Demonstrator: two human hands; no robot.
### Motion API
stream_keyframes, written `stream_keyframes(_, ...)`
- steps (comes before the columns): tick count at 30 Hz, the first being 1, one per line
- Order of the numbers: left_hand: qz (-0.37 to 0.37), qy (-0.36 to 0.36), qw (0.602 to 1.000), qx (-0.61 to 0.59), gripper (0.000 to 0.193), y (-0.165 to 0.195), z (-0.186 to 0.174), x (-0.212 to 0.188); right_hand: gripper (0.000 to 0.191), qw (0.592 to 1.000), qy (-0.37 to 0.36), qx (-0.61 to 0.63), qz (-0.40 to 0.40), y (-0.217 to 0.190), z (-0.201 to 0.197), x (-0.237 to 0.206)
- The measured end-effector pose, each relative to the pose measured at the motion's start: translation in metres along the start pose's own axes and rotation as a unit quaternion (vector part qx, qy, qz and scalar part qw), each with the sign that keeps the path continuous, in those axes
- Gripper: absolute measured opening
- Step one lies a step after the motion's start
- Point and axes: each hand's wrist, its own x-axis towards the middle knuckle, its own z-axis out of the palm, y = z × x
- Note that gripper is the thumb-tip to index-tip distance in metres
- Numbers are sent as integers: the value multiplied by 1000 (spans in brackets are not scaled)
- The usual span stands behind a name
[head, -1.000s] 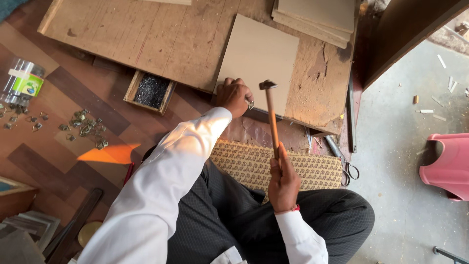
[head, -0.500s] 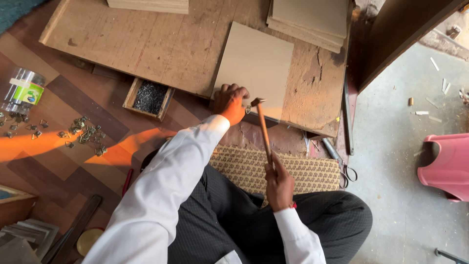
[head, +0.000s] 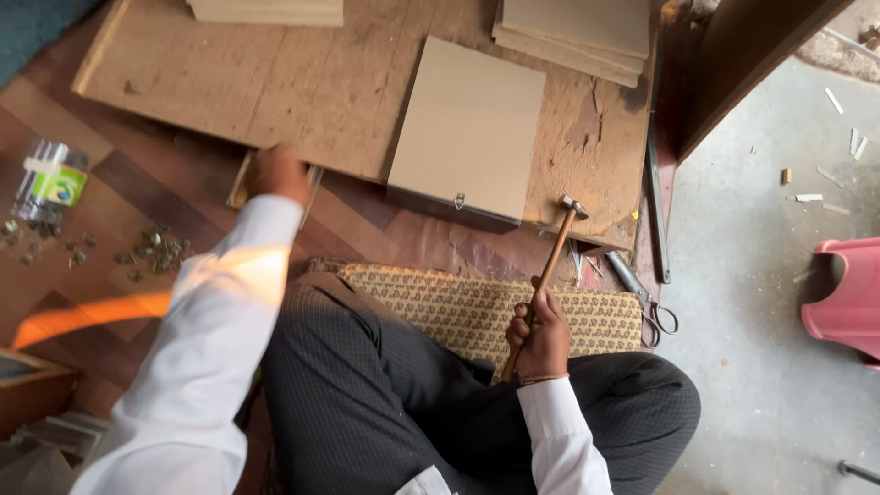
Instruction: The person assembles small wooden boxes by trimming edges with scissors, attaching metal clasps with a hammer and nails, and stacking the finished units. The person handles wooden boards, scissors, a hammer, nails, and metal clasps throughout the process.
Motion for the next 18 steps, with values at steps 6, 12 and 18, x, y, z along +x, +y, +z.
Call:
stream_keyframes(6,-56,-76,995,26,25,-68,34,-12,35,999,19,-29,16,7,1,3)
stream_keyframes(12,-29,-18,999,13,19,-76,51,-15,36,999,25,-39,13,5,4,-1)
stream_keyframes(18,-42,-32,998,-19,29,-78,50,-15,37,998,28,-48,16,5,7,-2)
